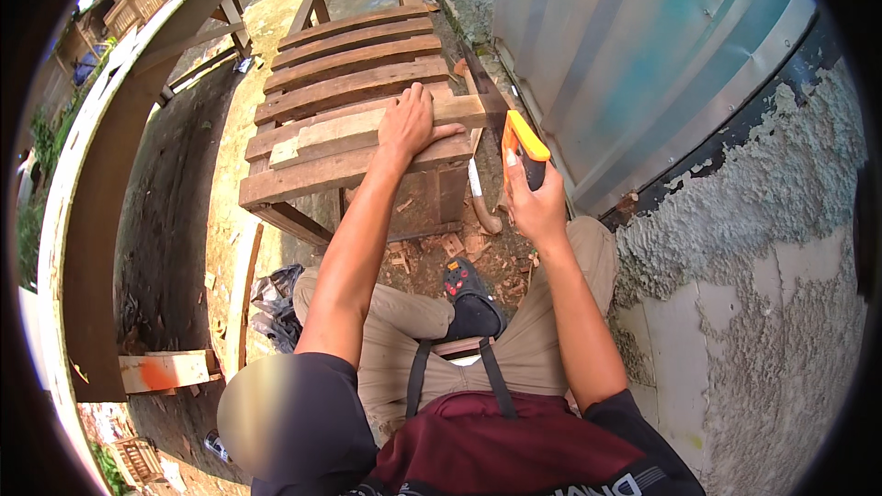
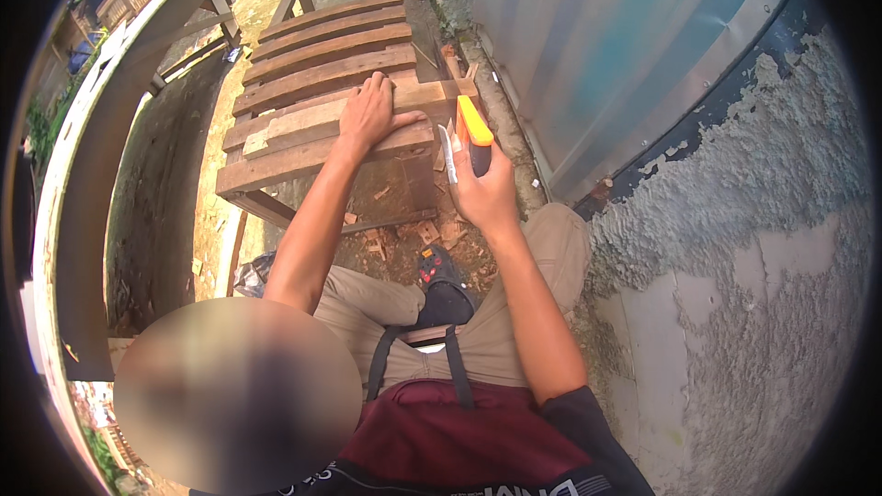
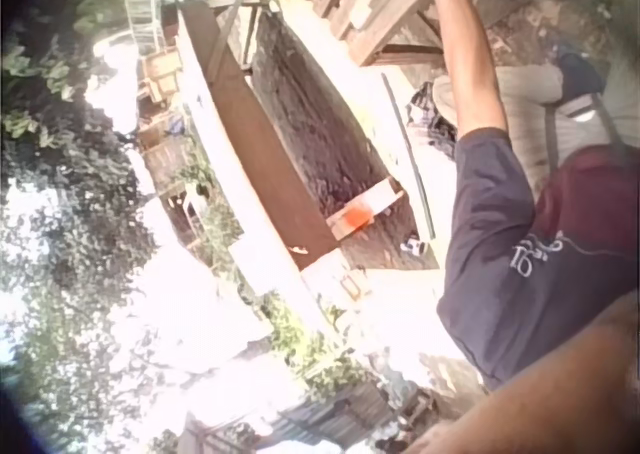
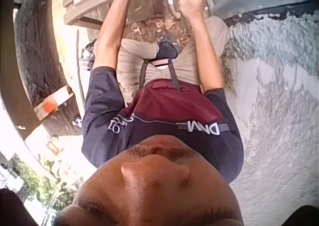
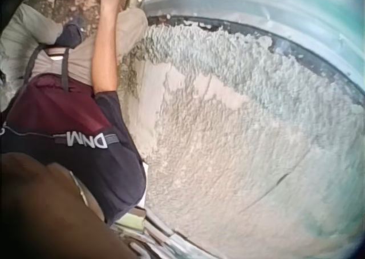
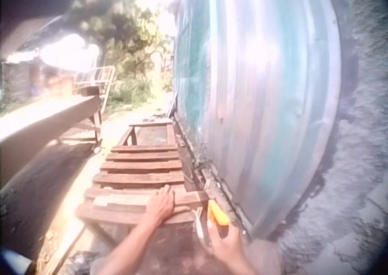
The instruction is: The person uses a hand saw to cut a wooden plank resting on a wooden pallet. They hold the plank with one hand and saw with the other, producing sawdust as they work.
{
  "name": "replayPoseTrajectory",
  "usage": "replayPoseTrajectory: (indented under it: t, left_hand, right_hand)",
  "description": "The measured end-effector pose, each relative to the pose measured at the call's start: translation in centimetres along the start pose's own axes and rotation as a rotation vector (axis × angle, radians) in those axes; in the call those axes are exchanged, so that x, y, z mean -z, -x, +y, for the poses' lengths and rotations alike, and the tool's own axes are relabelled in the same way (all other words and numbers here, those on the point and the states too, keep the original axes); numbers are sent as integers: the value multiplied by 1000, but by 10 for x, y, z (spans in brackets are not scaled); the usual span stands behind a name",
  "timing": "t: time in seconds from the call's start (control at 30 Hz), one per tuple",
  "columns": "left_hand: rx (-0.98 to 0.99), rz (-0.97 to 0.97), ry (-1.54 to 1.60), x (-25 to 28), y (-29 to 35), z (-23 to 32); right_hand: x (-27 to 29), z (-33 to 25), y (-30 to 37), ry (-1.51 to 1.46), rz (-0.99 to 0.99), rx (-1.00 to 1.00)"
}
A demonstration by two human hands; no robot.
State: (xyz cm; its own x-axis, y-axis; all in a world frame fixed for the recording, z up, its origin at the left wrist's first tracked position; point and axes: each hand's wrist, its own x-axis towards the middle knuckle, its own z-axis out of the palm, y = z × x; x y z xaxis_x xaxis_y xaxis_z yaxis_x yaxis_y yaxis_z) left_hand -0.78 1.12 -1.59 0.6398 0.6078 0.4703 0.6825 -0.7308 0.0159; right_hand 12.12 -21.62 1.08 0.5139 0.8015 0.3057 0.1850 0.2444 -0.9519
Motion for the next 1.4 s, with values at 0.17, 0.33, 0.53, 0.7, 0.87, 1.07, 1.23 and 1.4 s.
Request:
replayPoseTrajectory:
  t: [0.17, 0.33, 0.53, 0.7, 0.87, 1.07, 1.23, 1.4]
  left_hand:
    - [-16, 3, -14, 3, -3, 0]
    - [-19, 85, -43, 0, 4, 4]
    - [122, -167, -9, 12, -6, 3]
    - [107, -190, -10, 10, -13, 13]
    - [123, -147, -22, 3, -2, 3]
    - [99, -101, 44, 3, -4, 6]
    - [79, -63, 27, -1, -7, 1]
    - [44, 15, -6, 1, 2, 2]
  right_hand:
    - [2, 5, 1, -17, 7, 26]
    - [7, 14, 16, 91, 24, 24]
    - [-7, -15, -10, 26, 34, -63]
    - [7, -34, -11, 179, 15, -109]
    - [31, -122, 60, 245, -38, -307]
    - [33, -113, 79, 195, -8, -288]
    - [15, -109, 65, 220, -36, -272]
    - [28, -99, 83, 165, -5, -282]
